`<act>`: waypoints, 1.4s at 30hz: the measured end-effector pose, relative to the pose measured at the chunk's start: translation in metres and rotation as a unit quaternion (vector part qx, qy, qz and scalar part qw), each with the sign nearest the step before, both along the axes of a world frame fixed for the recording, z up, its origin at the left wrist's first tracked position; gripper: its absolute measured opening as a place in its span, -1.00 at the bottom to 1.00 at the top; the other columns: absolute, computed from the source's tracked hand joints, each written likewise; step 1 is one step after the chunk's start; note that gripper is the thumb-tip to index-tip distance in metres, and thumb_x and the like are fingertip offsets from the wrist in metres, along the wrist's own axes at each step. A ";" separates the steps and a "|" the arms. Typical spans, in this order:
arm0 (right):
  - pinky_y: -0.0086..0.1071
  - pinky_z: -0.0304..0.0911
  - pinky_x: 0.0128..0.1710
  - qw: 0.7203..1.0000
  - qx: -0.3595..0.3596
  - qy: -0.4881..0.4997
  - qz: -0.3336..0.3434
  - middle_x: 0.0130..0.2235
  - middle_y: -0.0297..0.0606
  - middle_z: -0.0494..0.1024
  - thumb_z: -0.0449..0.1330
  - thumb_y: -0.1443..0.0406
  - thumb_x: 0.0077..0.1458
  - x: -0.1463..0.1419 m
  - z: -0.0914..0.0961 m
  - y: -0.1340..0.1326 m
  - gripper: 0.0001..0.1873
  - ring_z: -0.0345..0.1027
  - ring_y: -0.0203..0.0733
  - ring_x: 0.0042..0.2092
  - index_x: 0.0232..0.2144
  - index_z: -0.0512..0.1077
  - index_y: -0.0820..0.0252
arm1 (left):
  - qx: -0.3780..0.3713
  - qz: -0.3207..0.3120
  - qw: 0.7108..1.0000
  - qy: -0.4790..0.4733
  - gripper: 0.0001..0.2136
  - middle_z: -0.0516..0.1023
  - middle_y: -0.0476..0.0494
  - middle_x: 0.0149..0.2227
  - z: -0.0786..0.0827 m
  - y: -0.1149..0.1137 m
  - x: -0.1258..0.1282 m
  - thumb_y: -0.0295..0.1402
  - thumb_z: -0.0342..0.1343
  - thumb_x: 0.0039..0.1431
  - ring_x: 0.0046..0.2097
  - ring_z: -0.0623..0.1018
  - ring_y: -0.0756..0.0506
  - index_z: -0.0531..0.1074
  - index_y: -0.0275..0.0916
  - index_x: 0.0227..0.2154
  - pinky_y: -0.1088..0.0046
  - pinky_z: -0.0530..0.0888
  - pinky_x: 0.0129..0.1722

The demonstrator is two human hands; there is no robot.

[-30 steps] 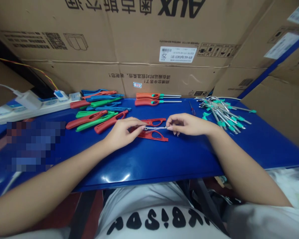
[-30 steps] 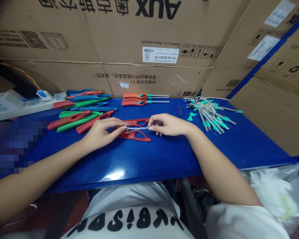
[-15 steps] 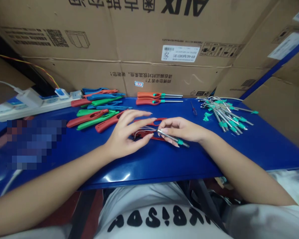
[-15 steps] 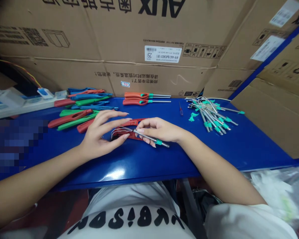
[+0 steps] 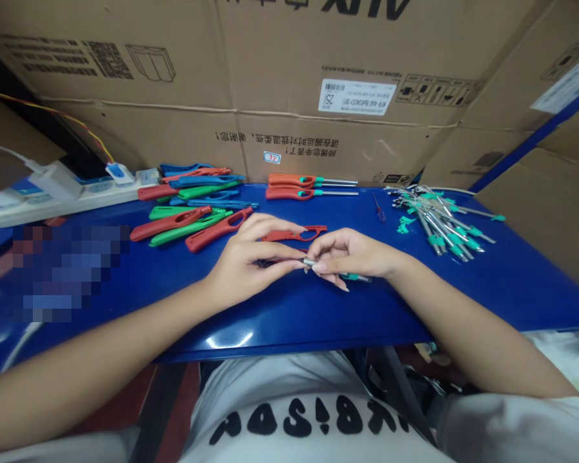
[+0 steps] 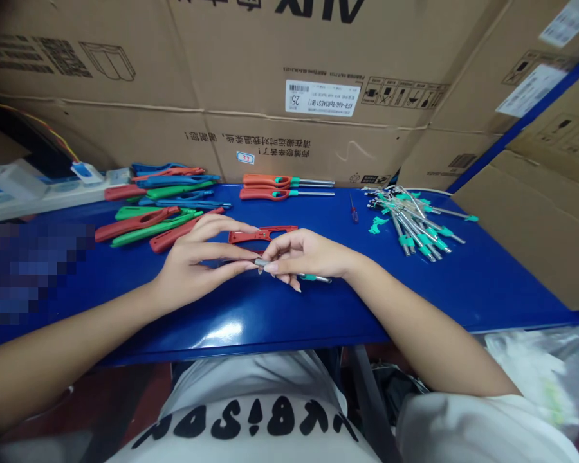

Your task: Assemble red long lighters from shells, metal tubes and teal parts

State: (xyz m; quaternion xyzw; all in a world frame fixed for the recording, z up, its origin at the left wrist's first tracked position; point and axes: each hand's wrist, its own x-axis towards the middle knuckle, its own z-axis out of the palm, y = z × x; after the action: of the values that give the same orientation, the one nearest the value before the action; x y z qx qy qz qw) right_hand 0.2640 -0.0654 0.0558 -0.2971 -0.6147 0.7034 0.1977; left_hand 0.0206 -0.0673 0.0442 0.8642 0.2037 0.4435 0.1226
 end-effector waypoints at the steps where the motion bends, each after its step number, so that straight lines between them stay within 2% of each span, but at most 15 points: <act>1: -0.53 0.36 -0.61 1.000 0.004 -0.002 0.004 -0.53 -0.41 0.51 0.41 0.15 0.07 0.001 -0.001 0.000 -0.66 0.38 -0.39 -0.57 -0.26 0.48 0.31 | -0.009 -0.007 1.000 -0.004 -0.88 0.63 -0.16 -0.01 0.000 0.000 0.000 -0.38 0.35 0.15 0.03 0.55 -0.18 0.67 -0.11 -0.24 0.14 0.42 0.11; 6: -0.50 0.45 -0.53 0.999 0.018 0.000 0.032 -0.47 -0.36 0.54 0.33 0.12 0.17 0.004 -0.004 0.000 -0.68 0.45 -0.36 -0.51 -0.26 0.53 0.31 | -0.018 -0.029 0.999 -0.022 -0.86 0.64 -0.16 -0.01 0.000 -0.001 0.002 -0.37 0.37 0.12 0.01 0.55 -0.17 0.67 -0.09 -0.24 0.14 0.43 0.09; 10: -0.47 0.49 -0.50 0.999 0.014 -0.002 0.029 -0.45 -0.34 0.54 0.31 0.09 0.19 0.003 -0.005 0.000 -0.64 0.47 -0.35 -0.49 -0.23 0.55 0.32 | -0.015 -0.028 0.999 -0.026 -0.86 0.65 -0.17 -0.02 0.000 -0.001 0.002 -0.38 0.37 0.12 -0.01 0.56 -0.17 0.68 -0.10 -0.24 0.14 0.43 0.09; 25: -0.52 0.40 -0.58 0.994 0.072 -0.063 0.050 -0.42 -0.34 0.50 0.26 0.07 0.22 0.003 0.002 -0.003 -0.61 0.34 -0.44 -0.54 -0.24 0.53 0.36 | -0.066 -0.058 0.996 -0.007 -0.87 0.64 -0.19 0.02 -0.004 0.001 0.001 -0.37 0.39 0.08 0.01 0.56 -0.17 0.69 -0.12 -0.26 0.20 0.48 0.04; 35: -0.50 0.40 -0.58 0.995 0.029 -0.049 0.082 -0.47 -0.41 0.42 0.27 0.04 0.21 0.002 -0.002 -0.001 -0.57 0.27 -0.45 -0.56 -0.20 0.52 0.36 | 0.017 -0.050 0.998 0.022 -0.88 0.65 -0.15 0.02 -0.004 -0.002 -0.001 -0.34 0.37 0.12 0.00 0.53 -0.20 0.68 -0.04 -0.26 0.13 0.44 0.03; 38: -0.50 0.38 -0.57 0.993 0.050 -0.067 0.080 -0.44 -0.38 0.45 0.26 0.04 0.21 0.003 -0.003 -0.001 -0.59 0.30 -0.44 -0.55 -0.21 0.51 0.34 | -0.008 -0.047 0.998 0.034 -0.91 0.65 -0.15 0.02 -0.003 -0.002 -0.001 -0.31 0.37 0.13 0.01 0.53 -0.20 0.68 -0.05 -0.28 0.12 0.43 0.05; 42: -0.52 0.33 -0.53 0.986 0.113 -0.104 0.064 -0.39 -0.33 0.49 0.27 0.05 0.20 0.006 -0.001 -0.001 -0.62 0.34 -0.42 -0.50 -0.21 0.49 0.30 | -0.069 -0.037 0.996 0.044 -0.87 0.67 -0.15 -0.03 -0.006 -0.001 0.002 -0.30 0.38 0.11 -0.03 0.56 -0.18 0.68 -0.07 -0.25 0.16 0.46 0.04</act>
State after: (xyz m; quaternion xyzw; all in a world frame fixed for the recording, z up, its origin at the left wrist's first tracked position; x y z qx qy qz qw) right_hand 0.2702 -0.0665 0.0546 -0.3038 -0.7253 0.6061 0.1195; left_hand 0.0227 -0.0683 0.0387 0.8795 0.2065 0.3848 0.1892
